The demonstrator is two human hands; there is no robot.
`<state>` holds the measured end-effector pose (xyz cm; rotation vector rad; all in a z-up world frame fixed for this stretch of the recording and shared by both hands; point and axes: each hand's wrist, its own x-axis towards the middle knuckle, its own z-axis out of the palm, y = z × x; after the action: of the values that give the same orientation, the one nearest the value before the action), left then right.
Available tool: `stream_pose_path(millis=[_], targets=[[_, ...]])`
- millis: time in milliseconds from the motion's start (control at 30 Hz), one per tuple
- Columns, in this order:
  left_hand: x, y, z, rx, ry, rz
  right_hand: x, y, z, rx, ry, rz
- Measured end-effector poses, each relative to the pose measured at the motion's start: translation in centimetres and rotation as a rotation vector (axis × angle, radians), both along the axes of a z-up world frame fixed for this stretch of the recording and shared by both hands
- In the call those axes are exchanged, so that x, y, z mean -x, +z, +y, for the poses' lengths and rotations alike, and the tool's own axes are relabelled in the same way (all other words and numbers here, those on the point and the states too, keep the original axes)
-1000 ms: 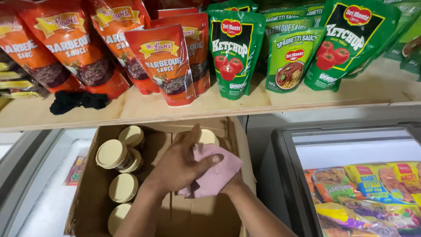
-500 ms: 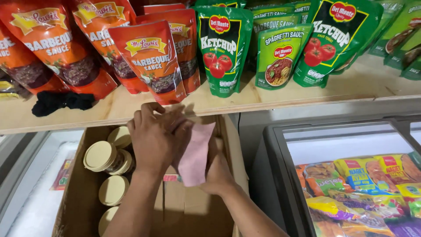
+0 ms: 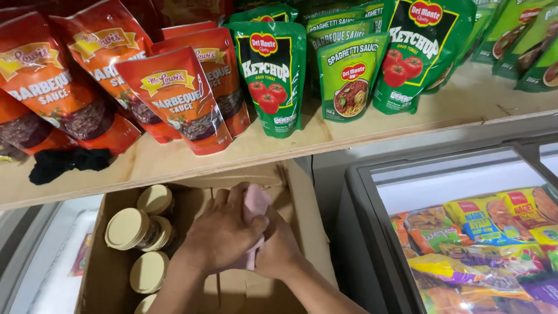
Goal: The person wipes the lids of small cylindrical containers with a pink cloth. They repeatedly pick up containers from a cardboard box, wipe them, and place them onto a shelf above. The shelf also holds various packaged sauces.
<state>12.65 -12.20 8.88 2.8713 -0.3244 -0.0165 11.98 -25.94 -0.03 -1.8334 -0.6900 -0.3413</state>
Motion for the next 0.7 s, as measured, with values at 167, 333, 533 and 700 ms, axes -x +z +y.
stream_pose_path(millis=[167,333,533,700], targets=[[-1.4,-1.0,-2.7,-0.139,-0.021,-0.185,-1.1,0.3,0.3,0.037,-0.234,-0.128],[-1.0,-0.4,-5.8,-0.144,-0.098,-0.417,-2.3,-1.0,-0.1,0.108,-0.407,-0.282],[0.8,2.5,-5.4,0.171,0.156,0.022,-2.4,0.0,-0.2,0.032,-0.292,0.294],[-1.5,2.4,-5.2,0.068,0.047,-0.002,-4.2,-3.4,0.5,-0.197,-0.007,0.186]])
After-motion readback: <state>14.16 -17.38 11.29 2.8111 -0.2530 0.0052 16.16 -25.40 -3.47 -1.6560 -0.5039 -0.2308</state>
